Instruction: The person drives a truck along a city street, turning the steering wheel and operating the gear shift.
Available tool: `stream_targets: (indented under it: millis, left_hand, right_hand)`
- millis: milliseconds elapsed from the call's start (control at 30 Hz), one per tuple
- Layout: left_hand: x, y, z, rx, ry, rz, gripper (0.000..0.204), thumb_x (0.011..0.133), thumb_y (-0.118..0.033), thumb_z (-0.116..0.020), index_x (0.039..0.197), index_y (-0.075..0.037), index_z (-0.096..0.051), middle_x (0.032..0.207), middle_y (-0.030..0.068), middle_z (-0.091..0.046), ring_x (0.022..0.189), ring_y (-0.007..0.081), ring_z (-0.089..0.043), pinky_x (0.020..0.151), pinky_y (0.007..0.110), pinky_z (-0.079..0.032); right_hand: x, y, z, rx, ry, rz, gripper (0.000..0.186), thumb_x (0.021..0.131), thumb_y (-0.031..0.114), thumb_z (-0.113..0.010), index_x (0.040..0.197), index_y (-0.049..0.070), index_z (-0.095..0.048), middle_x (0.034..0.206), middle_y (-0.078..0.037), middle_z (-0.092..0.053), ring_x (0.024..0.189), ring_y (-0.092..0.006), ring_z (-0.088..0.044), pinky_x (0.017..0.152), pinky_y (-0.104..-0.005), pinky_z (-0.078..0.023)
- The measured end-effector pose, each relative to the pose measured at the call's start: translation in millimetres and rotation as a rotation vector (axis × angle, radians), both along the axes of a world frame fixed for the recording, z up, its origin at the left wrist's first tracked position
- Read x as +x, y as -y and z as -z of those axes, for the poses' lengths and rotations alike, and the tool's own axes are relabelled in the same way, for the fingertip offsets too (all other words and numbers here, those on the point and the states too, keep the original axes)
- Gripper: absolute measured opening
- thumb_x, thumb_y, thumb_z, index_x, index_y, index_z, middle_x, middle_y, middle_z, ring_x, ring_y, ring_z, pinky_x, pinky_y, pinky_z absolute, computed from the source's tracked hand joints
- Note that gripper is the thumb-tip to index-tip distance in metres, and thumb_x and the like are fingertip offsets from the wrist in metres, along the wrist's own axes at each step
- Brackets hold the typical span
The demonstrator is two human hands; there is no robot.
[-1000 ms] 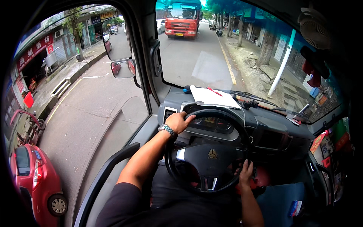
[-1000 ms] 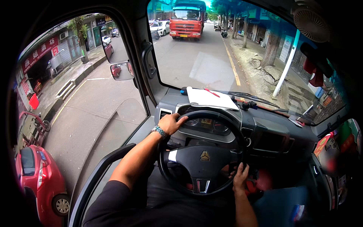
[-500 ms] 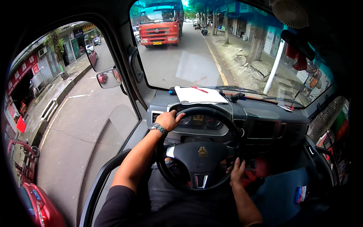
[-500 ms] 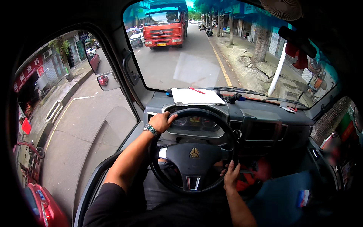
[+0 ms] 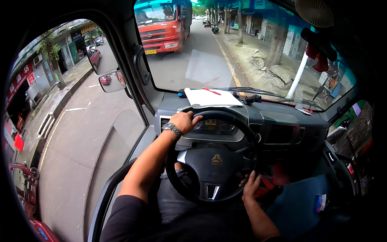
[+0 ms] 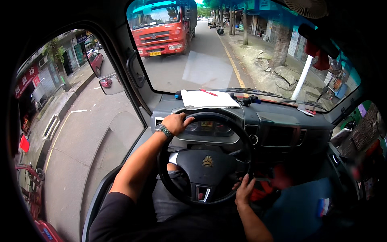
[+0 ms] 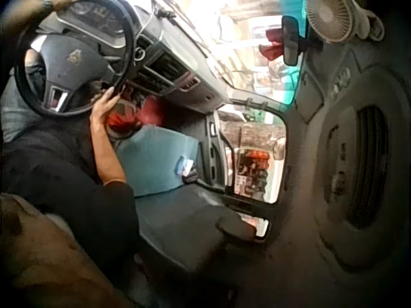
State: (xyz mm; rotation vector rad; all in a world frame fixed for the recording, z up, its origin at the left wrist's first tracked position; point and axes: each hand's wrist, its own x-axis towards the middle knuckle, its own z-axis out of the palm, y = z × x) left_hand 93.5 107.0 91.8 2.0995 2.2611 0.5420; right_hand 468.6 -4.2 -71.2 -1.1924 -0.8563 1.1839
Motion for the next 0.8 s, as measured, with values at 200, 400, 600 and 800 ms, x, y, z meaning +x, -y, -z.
stream_targets:
  millis: [200,400,600,800]
  left_hand:
    - [0,-3,-5,-0.005,0.009,0.007,0.069,0.104,-0.069,-0.048,0.104,-0.005,-0.075,0.088,0.0239,-0.075,0.091,0.0448,-0.073,0.081,0.053,-0.058]
    - [0,-1,-7,-0.017,0.002,-0.013,0.069,0.103,-0.069,-0.049,0.106,-0.005,-0.075,0.088,0.0239,-0.075,0.091,0.0449,-0.073,0.081,0.053,-0.058]
    - [1,-4,-9,-0.013,0.009,-0.004,0.070,0.103,-0.070,-0.047,0.109,-0.007,-0.076,0.090,0.0237,-0.075,0.092,0.0449,-0.073,0.081,0.053,-0.058]
    - [3,-2,-12,-0.043,0.015,-0.010,0.070,0.103,-0.070,-0.047,0.111,-0.007,-0.076,0.091,0.0237,-0.076,0.093,0.0446,-0.073,0.082,0.053,-0.058]
  right_hand:
    - [2,1,-9,-0.024,0.004,-0.014,0.034,0.114,0.040,-0.048,0.119,0.007,-0.045,0.095,-0.007,-0.056,0.064,-0.0147,-0.058,0.052,-0.0311,-0.052]
    - [-1,0,-15,-0.016,0.012,-0.002,0.032,0.115,0.039,-0.048,0.117,0.007,-0.046,0.093,-0.006,-0.056,0.062,-0.0140,-0.057,0.052,-0.0306,-0.052]
    - [2,-2,-15,-0.015,0.017,0.005,0.032,0.115,0.039,-0.047,0.118,0.007,-0.047,0.094,-0.007,-0.056,0.062,-0.0145,-0.057,0.052,-0.0306,-0.051]
    - [5,-1,-13,0.004,0.013,-0.003,0.033,0.115,0.039,-0.048,0.120,0.007,-0.047,0.094,-0.007,-0.056,0.062,-0.0145,-0.057,0.051,-0.0305,-0.051]
